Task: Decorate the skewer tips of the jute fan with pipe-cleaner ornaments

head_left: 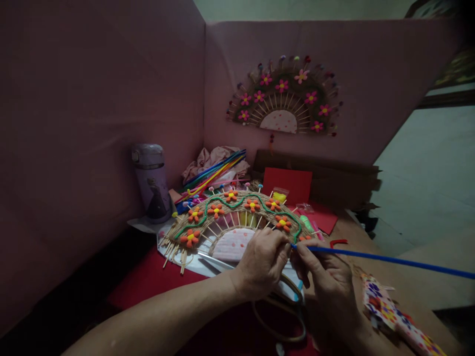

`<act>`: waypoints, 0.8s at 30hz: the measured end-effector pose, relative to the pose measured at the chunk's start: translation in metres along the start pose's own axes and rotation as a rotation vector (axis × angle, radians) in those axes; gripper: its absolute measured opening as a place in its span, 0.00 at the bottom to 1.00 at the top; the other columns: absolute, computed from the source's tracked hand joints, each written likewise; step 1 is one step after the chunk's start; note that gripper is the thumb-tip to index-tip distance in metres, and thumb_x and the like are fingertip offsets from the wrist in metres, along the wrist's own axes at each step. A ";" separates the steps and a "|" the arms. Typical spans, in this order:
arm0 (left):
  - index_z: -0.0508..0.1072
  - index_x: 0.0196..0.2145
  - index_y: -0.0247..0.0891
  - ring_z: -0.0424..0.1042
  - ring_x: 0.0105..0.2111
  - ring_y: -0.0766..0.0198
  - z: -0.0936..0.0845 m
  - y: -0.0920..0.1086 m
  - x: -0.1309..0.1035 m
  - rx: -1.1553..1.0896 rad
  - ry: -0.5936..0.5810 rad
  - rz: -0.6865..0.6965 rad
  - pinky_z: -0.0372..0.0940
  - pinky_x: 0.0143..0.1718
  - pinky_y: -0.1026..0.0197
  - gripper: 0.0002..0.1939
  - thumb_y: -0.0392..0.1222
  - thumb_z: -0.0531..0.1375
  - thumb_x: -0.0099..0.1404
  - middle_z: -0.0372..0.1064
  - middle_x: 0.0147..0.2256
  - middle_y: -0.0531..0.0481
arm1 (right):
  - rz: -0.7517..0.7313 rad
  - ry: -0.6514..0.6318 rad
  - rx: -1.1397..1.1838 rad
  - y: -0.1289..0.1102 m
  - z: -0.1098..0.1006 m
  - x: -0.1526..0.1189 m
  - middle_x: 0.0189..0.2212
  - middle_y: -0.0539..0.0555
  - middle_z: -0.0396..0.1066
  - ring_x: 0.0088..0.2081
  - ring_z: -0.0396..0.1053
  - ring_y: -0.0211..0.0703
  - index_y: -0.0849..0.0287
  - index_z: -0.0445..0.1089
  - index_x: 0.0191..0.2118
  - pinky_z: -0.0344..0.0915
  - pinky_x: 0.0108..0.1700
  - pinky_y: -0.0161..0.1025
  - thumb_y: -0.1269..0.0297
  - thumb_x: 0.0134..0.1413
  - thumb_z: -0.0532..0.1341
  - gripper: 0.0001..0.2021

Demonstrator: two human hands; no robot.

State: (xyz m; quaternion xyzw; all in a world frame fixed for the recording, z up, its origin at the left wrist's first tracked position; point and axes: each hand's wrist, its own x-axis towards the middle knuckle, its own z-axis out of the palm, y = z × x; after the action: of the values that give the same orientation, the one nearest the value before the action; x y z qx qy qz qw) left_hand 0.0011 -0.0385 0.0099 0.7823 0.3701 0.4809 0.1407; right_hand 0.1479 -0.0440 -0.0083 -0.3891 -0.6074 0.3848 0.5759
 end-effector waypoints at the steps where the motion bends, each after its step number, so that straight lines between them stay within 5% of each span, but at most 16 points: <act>1: 0.62 0.31 0.37 0.60 0.31 0.64 0.000 0.000 0.000 -0.019 0.001 -0.012 0.58 0.35 0.61 0.06 0.37 0.49 0.66 0.62 0.29 0.50 | 0.005 -0.021 -0.009 0.000 0.000 0.000 0.20 0.47 0.61 0.21 0.58 0.34 0.58 0.66 0.30 0.57 0.23 0.32 0.62 0.53 0.60 0.05; 10: 0.61 0.28 0.38 0.59 0.32 0.63 -0.008 0.006 0.005 0.032 -0.101 0.081 0.56 0.36 0.60 0.09 0.35 0.47 0.66 0.62 0.28 0.50 | 0.152 0.008 0.110 -0.013 0.002 0.004 0.17 0.44 0.53 0.18 0.50 0.31 0.58 0.63 0.25 0.48 0.18 0.29 0.56 0.51 0.61 0.12; 17: 0.63 0.27 0.37 0.58 0.32 0.61 -0.012 0.001 0.010 0.196 -0.217 0.195 0.54 0.36 0.57 0.07 0.30 0.49 0.61 0.62 0.26 0.50 | 0.009 -0.027 -0.062 -0.007 0.001 0.006 0.20 0.46 0.58 0.21 0.54 0.33 0.58 0.66 0.28 0.52 0.22 0.31 0.57 0.53 0.59 0.10; 24: 0.64 0.29 0.38 0.60 0.31 0.63 -0.004 -0.005 0.009 -0.081 -0.086 -0.064 0.57 0.33 0.61 0.07 0.33 0.50 0.63 0.62 0.28 0.51 | 0.066 -0.006 0.098 -0.008 0.007 0.007 0.18 0.45 0.59 0.18 0.54 0.31 0.58 0.64 0.28 0.51 0.19 0.30 0.57 0.54 0.59 0.11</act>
State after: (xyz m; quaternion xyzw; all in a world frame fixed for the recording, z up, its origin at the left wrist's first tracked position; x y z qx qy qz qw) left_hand -0.0027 -0.0293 0.0145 0.7836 0.3691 0.4565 0.2033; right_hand 0.1401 -0.0407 0.0018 -0.3792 -0.5764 0.4341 0.5793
